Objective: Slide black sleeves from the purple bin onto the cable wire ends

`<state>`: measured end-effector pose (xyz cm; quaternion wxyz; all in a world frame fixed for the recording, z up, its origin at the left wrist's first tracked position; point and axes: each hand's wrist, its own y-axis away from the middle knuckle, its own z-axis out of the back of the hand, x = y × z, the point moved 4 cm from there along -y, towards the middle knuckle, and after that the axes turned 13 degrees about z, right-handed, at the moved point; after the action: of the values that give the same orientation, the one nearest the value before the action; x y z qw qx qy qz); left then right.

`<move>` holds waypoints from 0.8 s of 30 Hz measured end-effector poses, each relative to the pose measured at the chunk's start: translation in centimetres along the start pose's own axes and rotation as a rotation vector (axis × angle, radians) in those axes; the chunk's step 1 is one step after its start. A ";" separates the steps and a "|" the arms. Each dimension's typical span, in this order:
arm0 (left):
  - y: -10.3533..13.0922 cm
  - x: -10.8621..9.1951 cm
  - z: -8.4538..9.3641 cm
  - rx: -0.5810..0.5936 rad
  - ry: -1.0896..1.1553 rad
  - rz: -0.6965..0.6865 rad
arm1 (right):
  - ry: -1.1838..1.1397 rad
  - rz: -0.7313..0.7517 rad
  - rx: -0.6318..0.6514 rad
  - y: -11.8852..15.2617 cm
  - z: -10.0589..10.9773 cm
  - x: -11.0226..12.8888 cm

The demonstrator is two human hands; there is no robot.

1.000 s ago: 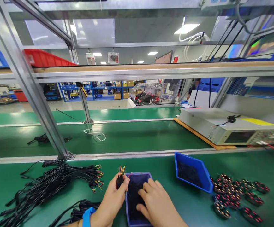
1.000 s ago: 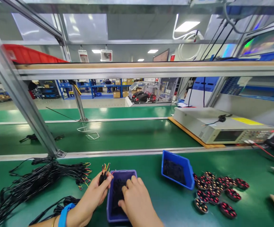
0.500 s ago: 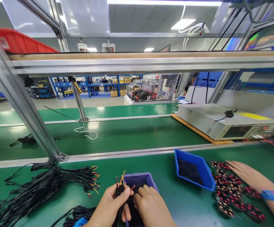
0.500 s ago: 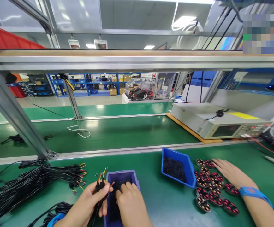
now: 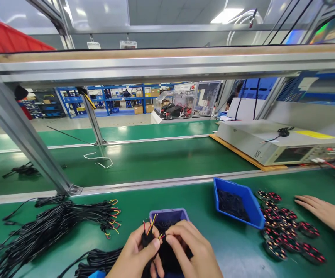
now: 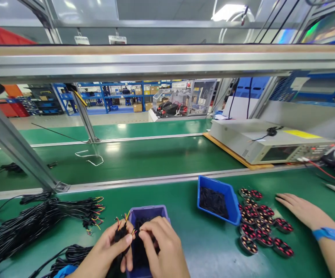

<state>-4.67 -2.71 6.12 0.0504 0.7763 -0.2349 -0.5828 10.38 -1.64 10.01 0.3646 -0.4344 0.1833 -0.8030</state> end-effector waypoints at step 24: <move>0.3 -0.2 -0.2 -0.043 0.017 -0.032 | -0.069 0.225 -0.105 -0.8 1.2 1.3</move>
<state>-4.55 -2.92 6.42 0.0597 0.7835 -0.2092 -0.5820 10.58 -2.09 11.89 0.4353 -0.4571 0.2602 -0.7307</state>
